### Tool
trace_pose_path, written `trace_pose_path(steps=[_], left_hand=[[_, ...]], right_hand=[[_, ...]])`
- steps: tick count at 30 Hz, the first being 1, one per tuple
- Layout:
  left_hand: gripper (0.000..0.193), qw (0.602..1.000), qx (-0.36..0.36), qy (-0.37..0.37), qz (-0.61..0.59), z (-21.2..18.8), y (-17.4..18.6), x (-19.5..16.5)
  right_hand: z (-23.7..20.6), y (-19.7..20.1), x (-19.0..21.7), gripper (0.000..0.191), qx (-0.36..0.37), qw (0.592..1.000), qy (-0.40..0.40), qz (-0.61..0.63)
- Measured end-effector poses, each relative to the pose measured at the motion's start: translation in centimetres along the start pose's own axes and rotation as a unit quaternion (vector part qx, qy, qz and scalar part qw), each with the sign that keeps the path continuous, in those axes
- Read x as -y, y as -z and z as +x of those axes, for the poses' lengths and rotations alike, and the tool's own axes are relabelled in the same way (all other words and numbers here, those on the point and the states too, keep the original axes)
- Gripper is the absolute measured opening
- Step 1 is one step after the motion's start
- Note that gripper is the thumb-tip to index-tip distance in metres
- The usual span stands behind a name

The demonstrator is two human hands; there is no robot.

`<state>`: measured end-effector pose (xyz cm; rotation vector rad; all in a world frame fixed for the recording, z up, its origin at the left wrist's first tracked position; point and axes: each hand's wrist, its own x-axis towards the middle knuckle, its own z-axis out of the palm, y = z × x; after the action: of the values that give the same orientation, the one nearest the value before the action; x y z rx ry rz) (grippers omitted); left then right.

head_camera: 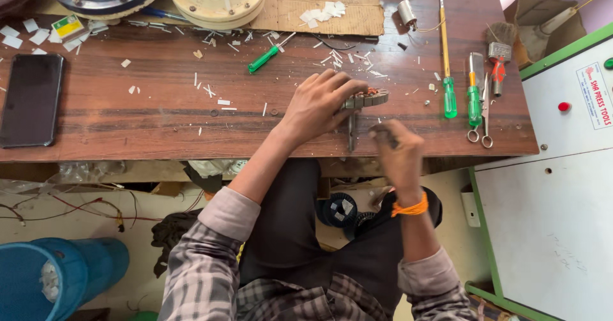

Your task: The person sits at a workbench and works on an electric motor rotor, pressing and fitting copper-colored wedges into the slots around the rotor using a small hand tool, rotating the rotor to reach each slot. They briefly handle a cloth bag and set the rotor on the bench before continuing the slot work.

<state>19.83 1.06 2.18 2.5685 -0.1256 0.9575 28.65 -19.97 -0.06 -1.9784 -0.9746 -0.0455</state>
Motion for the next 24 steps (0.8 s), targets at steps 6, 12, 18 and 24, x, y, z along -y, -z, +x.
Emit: trace_pose_path(steps=[6, 12, 18, 24], left_hand=[[0.043, 0.996, -0.038, -0.072, 0.032, -0.6, -0.8, 1.1], [0.042, 0.996, -0.037, -0.081, 0.027, -0.6, -0.7, 1.3], [0.042, 0.996, -0.043, -0.078, 0.029, -0.7, -0.9, 1.3], [0.038, 0.994, -0.059, -0.088, 0.022, -0.6, 0.0, 1.2]], right_hand=[[1.9, 2.8, 1.7, 0.008, -0.055, 0.995, 0.064, 0.050], [4.5, 2.7, 4.3, 0.010, -0.038, 0.994, 0.101, -0.012], [8.2, 1.9, 4.0, 0.014, -0.015, 0.995, 0.095, -0.032], [12.4, 0.7, 2.8, 0.018, 0.052, 0.988, 0.122, -0.078]])
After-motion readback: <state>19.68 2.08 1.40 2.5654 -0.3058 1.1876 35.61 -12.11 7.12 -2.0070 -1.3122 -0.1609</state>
